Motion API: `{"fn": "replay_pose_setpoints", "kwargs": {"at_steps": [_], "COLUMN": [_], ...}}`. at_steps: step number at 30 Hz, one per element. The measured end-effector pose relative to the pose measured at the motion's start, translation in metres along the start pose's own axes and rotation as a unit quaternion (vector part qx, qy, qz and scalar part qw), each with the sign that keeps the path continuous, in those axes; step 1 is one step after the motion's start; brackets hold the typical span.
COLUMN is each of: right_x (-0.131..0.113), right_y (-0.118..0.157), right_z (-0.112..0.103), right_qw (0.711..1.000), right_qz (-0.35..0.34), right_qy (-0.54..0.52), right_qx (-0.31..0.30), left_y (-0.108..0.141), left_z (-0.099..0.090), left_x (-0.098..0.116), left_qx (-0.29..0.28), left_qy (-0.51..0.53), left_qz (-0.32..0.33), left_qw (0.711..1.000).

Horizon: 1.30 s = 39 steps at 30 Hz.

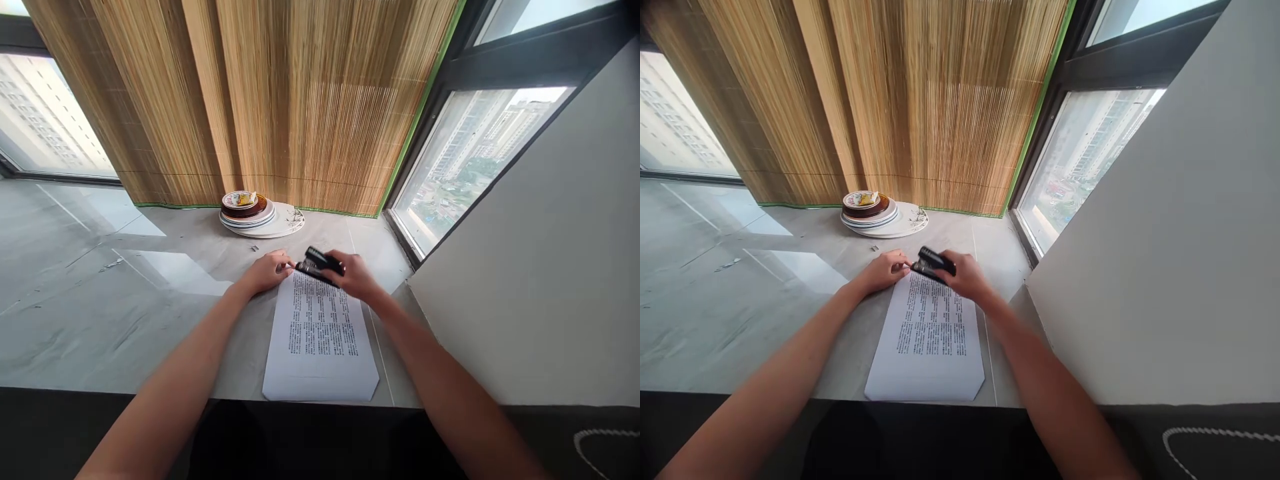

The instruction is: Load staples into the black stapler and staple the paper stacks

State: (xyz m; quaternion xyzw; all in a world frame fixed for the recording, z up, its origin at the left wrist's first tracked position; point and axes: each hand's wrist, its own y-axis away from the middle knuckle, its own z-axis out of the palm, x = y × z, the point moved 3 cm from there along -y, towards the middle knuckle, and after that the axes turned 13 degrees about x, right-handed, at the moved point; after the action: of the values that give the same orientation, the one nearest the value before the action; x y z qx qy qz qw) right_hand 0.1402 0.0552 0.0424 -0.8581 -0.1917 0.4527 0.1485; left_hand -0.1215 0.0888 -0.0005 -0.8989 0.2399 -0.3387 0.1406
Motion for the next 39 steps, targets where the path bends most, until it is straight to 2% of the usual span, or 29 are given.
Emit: {"fn": "replay_pose_setpoints", "kwargs": {"at_steps": [1,3,5,7,9,11,16,19,22,28,34,39], "right_x": [0.005,0.014,0.019,0.017,0.012,0.008,0.004,0.006,0.008,0.011,0.008,0.002], "right_y": [-0.003,-0.007,-0.008,-0.006,-0.002,0.002,0.008,0.007,0.005,0.005,0.006,0.009], "right_z": [-0.003,-0.007,-0.005,0.001,0.009,0.016,0.032,0.033,0.032,0.032,0.034,0.040], "right_qw": [0.996,0.962,0.908,0.858,0.828,0.815,0.811,0.812,0.813,0.813,0.814,0.811], "right_qz": [0.031,0.113,0.194,0.248,0.274,0.291,0.310,0.305,0.303,0.314,0.330,0.316], "right_qy": [-0.074,-0.232,-0.368,-0.450,-0.489,-0.499,-0.489,-0.490,-0.490,-0.481,-0.473,-0.489], "right_qx": [0.041,0.083,0.057,0.002,-0.034,-0.047,-0.083,-0.087,-0.088,-0.091,-0.075,-0.052], "left_y": [0.000,-0.002,-0.004,-0.006,-0.005,-0.004,0.001,0.001,0.001,0.003,0.004,0.002], "left_z": [0.000,-0.002,-0.005,-0.009,-0.012,-0.012,-0.010,-0.012,-0.014,-0.016,-0.017,-0.001], "left_x": [0.001,0.006,0.016,0.027,0.037,0.046,0.057,0.059,0.061,0.063,0.054,0.053], "left_qx": [0.002,0.014,0.041,0.082,0.113,0.124,0.145,0.177,0.177,0.151,0.211,0.122], "left_qy": [0.006,0.029,0.067,0.119,0.169,0.204,0.175,0.114,0.090,0.128,0.177,0.185], "left_qz": [0.003,0.014,0.032,0.044,0.047,0.047,0.056,0.076,0.085,0.034,-0.027,-0.019], "left_qw": [1.000,0.999,0.996,0.989,0.978,0.970,0.972,0.975,0.976,0.980,0.961,0.975]}}
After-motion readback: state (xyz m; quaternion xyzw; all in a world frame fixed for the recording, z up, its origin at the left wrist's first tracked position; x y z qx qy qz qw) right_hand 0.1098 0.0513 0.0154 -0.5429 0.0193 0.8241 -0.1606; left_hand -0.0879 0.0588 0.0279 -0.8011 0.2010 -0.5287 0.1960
